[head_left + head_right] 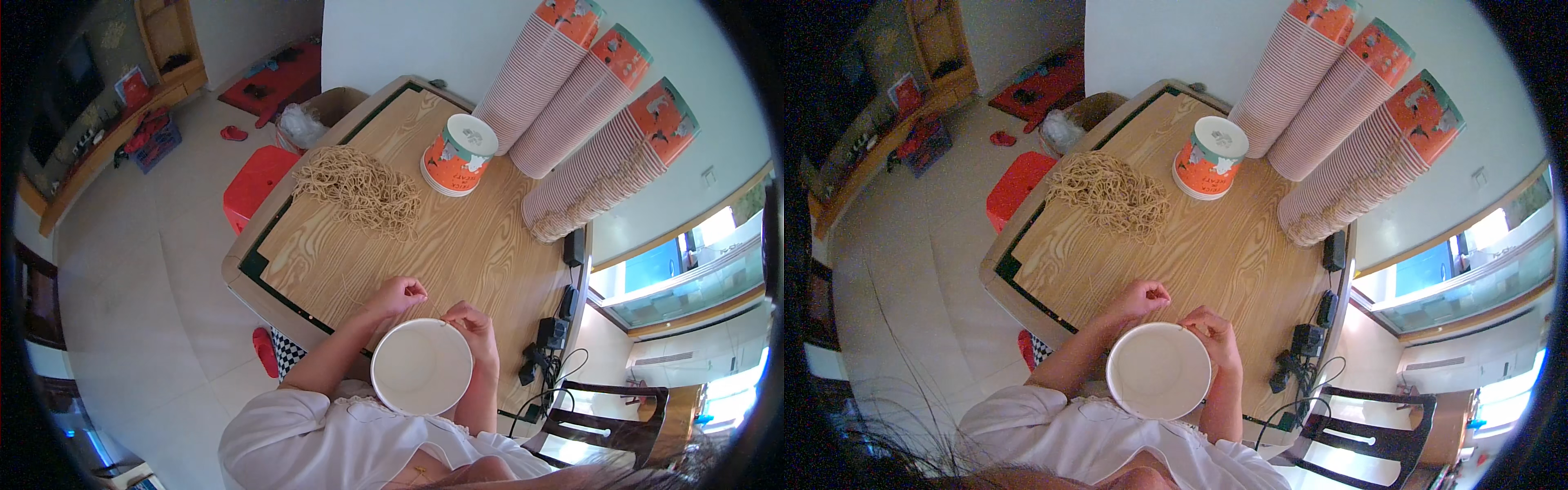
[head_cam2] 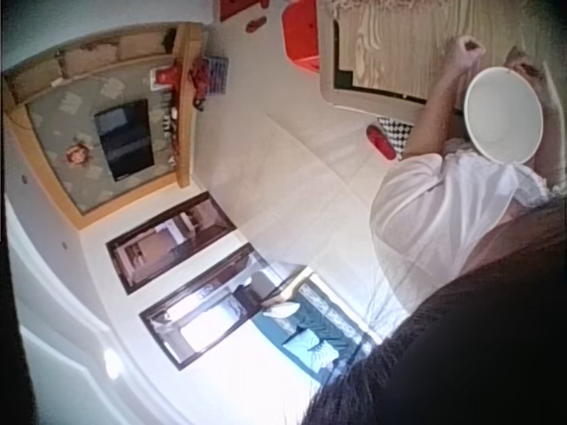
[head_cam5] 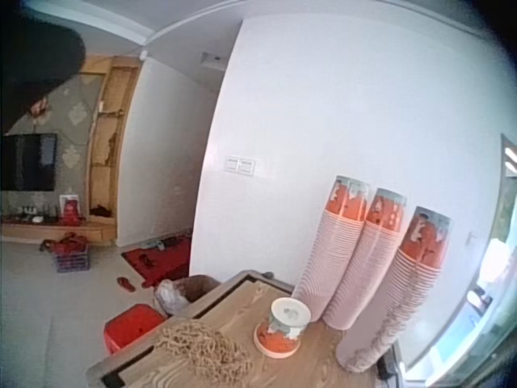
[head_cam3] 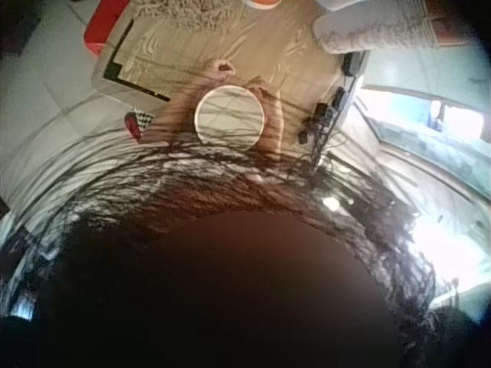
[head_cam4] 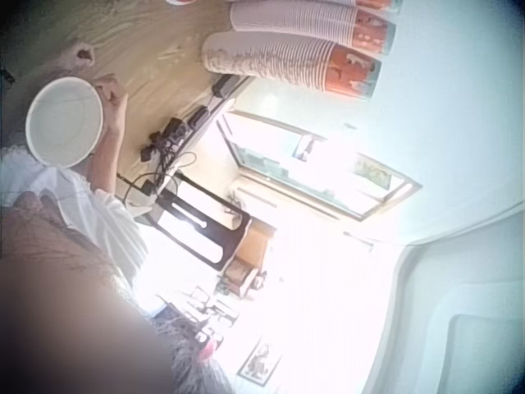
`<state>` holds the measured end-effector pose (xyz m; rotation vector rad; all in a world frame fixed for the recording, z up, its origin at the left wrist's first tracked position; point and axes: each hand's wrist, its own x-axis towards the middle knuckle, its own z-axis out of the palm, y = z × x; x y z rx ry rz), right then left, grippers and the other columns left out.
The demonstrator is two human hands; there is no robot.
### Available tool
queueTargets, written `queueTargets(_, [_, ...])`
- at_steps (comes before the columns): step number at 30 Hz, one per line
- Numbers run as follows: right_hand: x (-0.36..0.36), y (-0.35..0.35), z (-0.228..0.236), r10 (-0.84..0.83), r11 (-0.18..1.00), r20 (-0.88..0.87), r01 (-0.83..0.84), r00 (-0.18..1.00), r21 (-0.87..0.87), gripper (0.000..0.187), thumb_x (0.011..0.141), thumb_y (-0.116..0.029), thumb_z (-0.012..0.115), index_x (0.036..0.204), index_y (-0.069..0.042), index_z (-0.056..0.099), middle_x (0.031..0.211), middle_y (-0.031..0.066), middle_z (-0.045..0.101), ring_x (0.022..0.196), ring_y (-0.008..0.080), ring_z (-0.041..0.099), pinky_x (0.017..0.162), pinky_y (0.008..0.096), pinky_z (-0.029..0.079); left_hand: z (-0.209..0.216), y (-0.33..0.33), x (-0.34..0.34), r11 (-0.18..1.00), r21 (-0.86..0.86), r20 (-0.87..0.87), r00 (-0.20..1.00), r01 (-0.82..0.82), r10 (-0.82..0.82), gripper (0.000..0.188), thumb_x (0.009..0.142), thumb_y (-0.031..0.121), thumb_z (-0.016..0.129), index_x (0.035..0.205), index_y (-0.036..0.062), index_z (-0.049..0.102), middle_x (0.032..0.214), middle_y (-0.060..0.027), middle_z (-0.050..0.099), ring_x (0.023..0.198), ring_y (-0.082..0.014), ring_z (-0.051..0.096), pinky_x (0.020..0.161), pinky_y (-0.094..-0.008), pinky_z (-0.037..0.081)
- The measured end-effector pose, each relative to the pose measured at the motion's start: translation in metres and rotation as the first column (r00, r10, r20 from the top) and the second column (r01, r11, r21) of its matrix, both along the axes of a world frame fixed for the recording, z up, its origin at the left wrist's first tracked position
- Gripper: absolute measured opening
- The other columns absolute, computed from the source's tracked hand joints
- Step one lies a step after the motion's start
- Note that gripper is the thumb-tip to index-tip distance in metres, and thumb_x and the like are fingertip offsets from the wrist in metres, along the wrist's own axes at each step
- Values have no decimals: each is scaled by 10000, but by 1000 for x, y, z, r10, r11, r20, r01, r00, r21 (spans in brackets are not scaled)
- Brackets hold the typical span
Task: The person is putting rubber bands around paper cups to secure them.
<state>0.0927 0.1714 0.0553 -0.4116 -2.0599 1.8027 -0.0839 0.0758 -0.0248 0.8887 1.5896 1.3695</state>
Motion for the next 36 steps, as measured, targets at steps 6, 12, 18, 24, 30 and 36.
queueTargets(6, [0, -1, -1, -85, 996, 121, 82, 989, 30, 78, 742, 0, 638, 816, -24, 640, 828, 54, 609, 814, 159, 571, 726, 263, 446, 25, -1, 7, 954, 147, -55, 965, 261, -255, 256, 740, 204, 692, 919, 28, 641, 934, -72, 615, 762, -150, 587, 674, -272, 476])
queueTargets(12, [-5, -3, 5, -129, 991, 149, 122, 980, 57, 103, 731, -25, 665, 831, -27, 642, 811, 44, 595, 797, 148, 560, 727, 259, 441, 26, 2, 10, 944, 108, 99, 941, 312, -323, 274, 753, 223, 684, 919, 10, 639, 828, -68, 643, 744, -127, 593, 656, -265, 478])
queueTargets(18, [-8, -6, 11, -167, 980, 140, 149, 976, 133, 104, 710, -24, 681, 807, -32, 643, 803, 51, 593, 794, 154, 557, 722, 264, 439, 19, 10, 12, 956, 163, 198, 942, 242, -272, 217, 767, 180, 666, 894, 7, 635, 789, -75, 642, 722, -117, 589, 647, -261, 476])
queueTargets(24, [-8, 2, 5, -143, 987, 106, 135, 984, 86, 97, 695, -7, 682, 776, -35, 638, 793, 52, 586, 791, 163, 558, 725, 268, 440, 34, 13, 13, 954, 131, 164, 943, 269, -288, 167, 777, 133, 646, 883, 7, 621, 801, -65, 634, 733, -121, 588, 663, -265, 477])
queueTargets(30, [-10, 4, 6, -50, 998, 4, 50, 999, 28, 86, 695, 9, 673, 737, -30, 608, 762, 30, 555, 762, 139, 531, 691, 242, 410, 25, 12, 9, 959, 153, 166, 950, 240, -265, 149, 769, 118, 646, 875, 18, 617, 794, -58, 630, 724, -116, 582, 659, -263, 474])
queueTargets(36, [-3, 15, 3, 101, 993, -64, -98, 993, 61, 89, 727, 21, 642, 799, -26, 616, 803, 35, 561, 765, 131, 524, 690, 242, 408, 22, 13, 11, 963, 132, 141, 957, 234, -252, 113, 778, 114, 636, 839, 24, 609, 772, -49, 621, 725, -112, 578, 657, -256, 470])
